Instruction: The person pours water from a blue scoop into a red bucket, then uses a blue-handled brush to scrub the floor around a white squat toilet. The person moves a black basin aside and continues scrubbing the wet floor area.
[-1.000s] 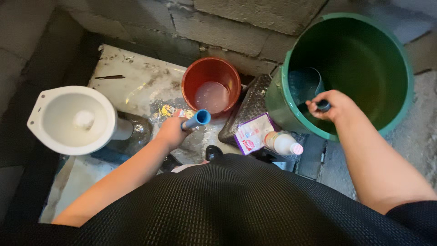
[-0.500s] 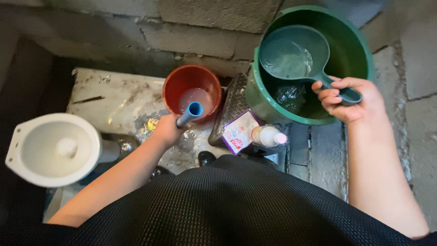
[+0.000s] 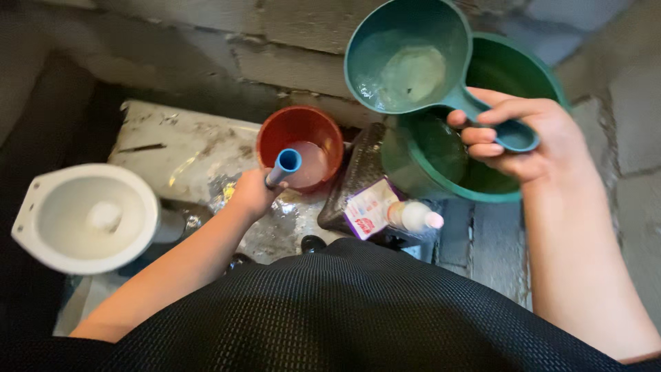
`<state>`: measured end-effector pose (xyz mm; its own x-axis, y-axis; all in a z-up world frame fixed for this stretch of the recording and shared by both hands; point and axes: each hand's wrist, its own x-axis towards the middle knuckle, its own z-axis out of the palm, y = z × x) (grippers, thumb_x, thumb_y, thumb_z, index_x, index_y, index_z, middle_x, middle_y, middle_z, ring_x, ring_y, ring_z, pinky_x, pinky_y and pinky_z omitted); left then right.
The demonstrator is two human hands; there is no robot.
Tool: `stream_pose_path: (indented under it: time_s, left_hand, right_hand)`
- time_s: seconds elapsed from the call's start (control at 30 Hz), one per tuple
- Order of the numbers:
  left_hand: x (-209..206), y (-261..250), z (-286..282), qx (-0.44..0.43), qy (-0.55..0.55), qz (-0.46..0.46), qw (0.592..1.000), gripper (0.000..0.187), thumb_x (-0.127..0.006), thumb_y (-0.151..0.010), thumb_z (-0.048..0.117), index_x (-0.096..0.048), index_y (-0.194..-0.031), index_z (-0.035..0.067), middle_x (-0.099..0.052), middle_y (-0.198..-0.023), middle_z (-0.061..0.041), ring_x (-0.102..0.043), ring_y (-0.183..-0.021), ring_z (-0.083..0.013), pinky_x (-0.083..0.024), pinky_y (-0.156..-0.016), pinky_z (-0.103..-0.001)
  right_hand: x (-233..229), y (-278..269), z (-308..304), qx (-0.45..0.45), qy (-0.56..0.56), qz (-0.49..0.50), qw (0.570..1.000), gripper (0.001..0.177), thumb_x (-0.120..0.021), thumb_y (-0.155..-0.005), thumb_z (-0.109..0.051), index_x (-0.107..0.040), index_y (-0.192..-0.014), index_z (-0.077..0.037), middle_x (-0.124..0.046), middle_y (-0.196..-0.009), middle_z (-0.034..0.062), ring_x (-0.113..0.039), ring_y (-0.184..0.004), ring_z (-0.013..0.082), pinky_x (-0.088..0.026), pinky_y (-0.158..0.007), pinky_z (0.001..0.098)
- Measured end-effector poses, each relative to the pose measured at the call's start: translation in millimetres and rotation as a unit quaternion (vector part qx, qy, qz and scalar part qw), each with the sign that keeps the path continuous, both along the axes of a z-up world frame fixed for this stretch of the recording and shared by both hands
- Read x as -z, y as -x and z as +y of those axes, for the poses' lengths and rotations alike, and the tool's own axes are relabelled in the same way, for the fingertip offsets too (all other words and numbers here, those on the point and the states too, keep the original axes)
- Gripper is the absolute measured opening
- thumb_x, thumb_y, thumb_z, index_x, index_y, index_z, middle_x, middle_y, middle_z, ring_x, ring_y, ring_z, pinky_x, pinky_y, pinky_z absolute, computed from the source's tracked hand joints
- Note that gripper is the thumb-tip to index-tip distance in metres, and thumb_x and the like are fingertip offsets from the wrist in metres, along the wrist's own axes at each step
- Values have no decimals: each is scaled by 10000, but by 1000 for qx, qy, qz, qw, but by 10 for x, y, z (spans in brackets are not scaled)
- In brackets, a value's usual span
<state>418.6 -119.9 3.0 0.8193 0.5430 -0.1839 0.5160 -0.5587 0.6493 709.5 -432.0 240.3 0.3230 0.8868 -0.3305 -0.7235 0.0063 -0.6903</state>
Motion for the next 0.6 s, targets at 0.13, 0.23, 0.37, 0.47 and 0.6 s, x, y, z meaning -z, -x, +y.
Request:
stream_pose_path:
  time_s: [0.13, 0.23, 0.37, 0.47, 0.6]
  left_hand:
    - [50, 329, 111, -62, 45, -50, 996, 208, -795, -832, 238, -739, -986, 111, -731, -884, -192, -694, -798, -391, -540, -745, -464]
    - [74, 580, 239, -74, 35, -63, 995, 190, -798, -817, 190, -734, -968, 95, -721, -887, -207, -683, -805, -401, -540, -735, -460]
    - [104, 868, 390, -94, 41, -82, 991, 147, -765, -800, 123, -729, -937, 86, -723, -889, -199, -704, -828, -390, -551, -740, -441]
    - [115, 1070, 455, -96, 19, -97, 990, 183, -766, -766, 84, -718, -942, 81, -718, -901, -203, -691, -874, -411, -548, -748, -447]
    - [153, 1202, 450, -98, -12, -117, 988, 234, -788, -705, 66, -713, -926, 80, -711, -906, -209, -678, -901, -427, -542, -751, -467]
  right_hand:
    - [245, 97, 942, -39, 91, -67, 993, 572, -536, -825, 75, -438, -1388, 48, -584, -1026, 202, -524, -668, 168, -431, -521, 274]
    - [514, 316, 1770, -40, 137, -99, 985, 532, -565, -790, 98, -455, -1297, -21, -604, -957, 209, -524, -602, 193, -416, -476, 318]
    - [742, 701, 2567, -36, 105, -149, 983, 418, -588, -810, 104, -443, -1187, -1, -576, -908, 186, -538, -593, 206, -434, -482, 351]
    - [790, 868, 2925, 26, 106, -194, 975, 408, -589, -804, 111, -464, -1158, -48, -588, -902, 170, -559, -599, 212, -467, -500, 373]
    - [770, 813, 3048, 44, 42, -152, 987, 367, -601, -830, 88, -467, -1134, -67, -599, -923, 163, -580, -647, 216, -481, -545, 368]
